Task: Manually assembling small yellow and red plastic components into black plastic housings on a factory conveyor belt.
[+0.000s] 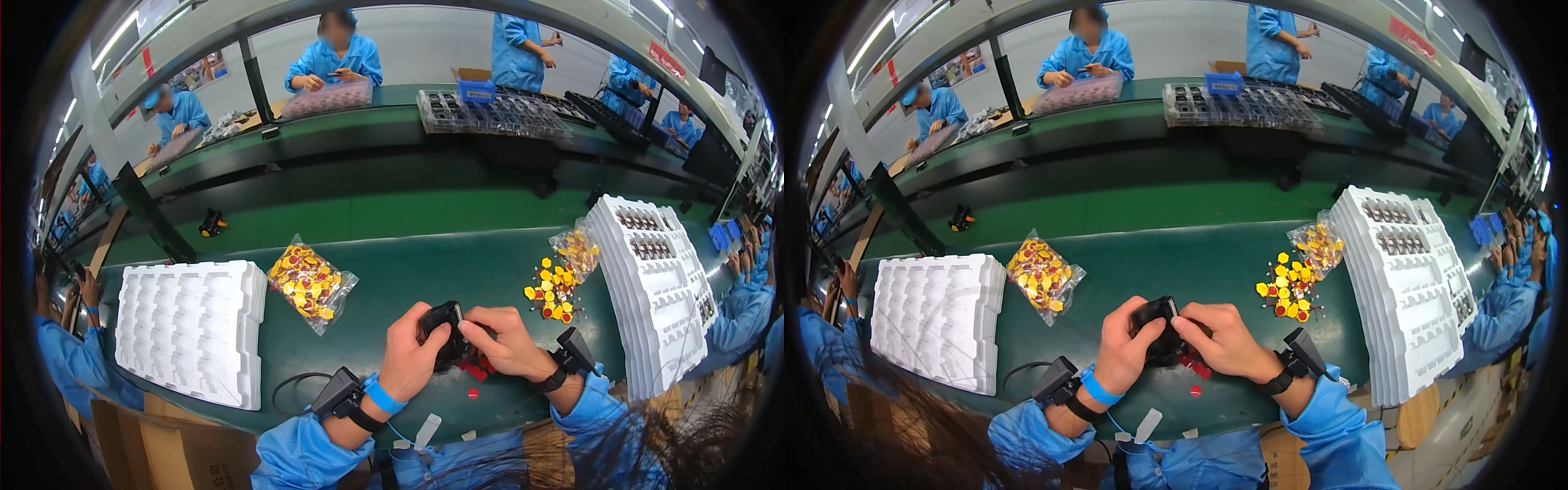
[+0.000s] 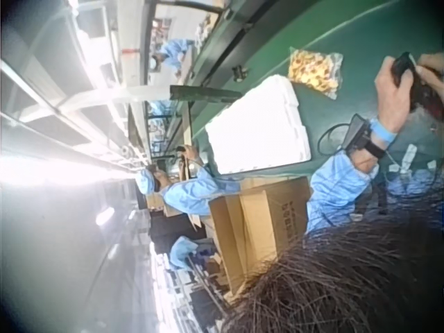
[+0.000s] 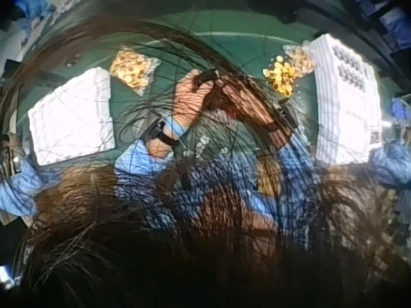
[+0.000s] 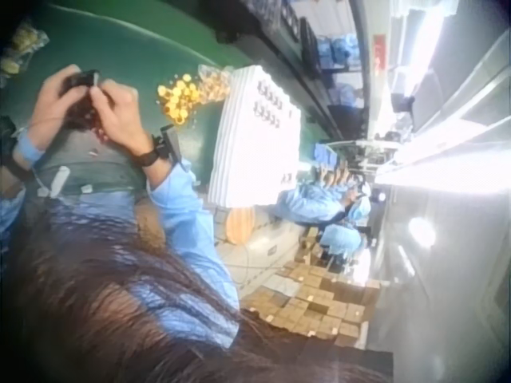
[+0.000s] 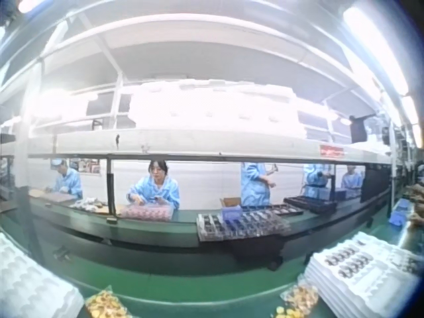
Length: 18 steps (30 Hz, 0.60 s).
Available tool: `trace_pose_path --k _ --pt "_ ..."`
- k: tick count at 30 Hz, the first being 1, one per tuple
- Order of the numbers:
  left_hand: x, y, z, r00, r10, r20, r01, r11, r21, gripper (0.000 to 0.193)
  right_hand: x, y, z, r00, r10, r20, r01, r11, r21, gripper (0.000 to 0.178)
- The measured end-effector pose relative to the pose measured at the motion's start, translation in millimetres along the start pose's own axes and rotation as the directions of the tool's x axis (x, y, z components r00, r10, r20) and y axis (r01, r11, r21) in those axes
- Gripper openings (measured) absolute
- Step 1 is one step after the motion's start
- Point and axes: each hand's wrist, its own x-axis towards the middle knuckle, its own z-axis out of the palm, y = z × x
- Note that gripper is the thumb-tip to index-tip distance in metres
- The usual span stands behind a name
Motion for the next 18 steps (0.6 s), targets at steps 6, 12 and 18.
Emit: trace_pose_path --k 6,12,18 --pt "-0.4 -3.5 5.8 0.999 0.031 0.019 -0.032 0.999 0.045 0.014 -7.5 -6.2 -5.3 0.998 0.063 0.004 -0.063 0.997 0.049 0.017" --pt "2.0 -15.3 5.5 0.983 0.18 0.027 -0.178 0.981 -0.073 0.027 -5.8 -1.1 -3.2 0.973 0.225 0.041 -0.229 0.963 0.144 0.017" --pt "3.1 12.7 -4.4 0.973 0.137 -0.187 -0.154 0.985 -0.08 0.021 72.6 -2.8 -42.7 0.982 0.105 -0.158 -0.145 0.954 -0.261 0.02"
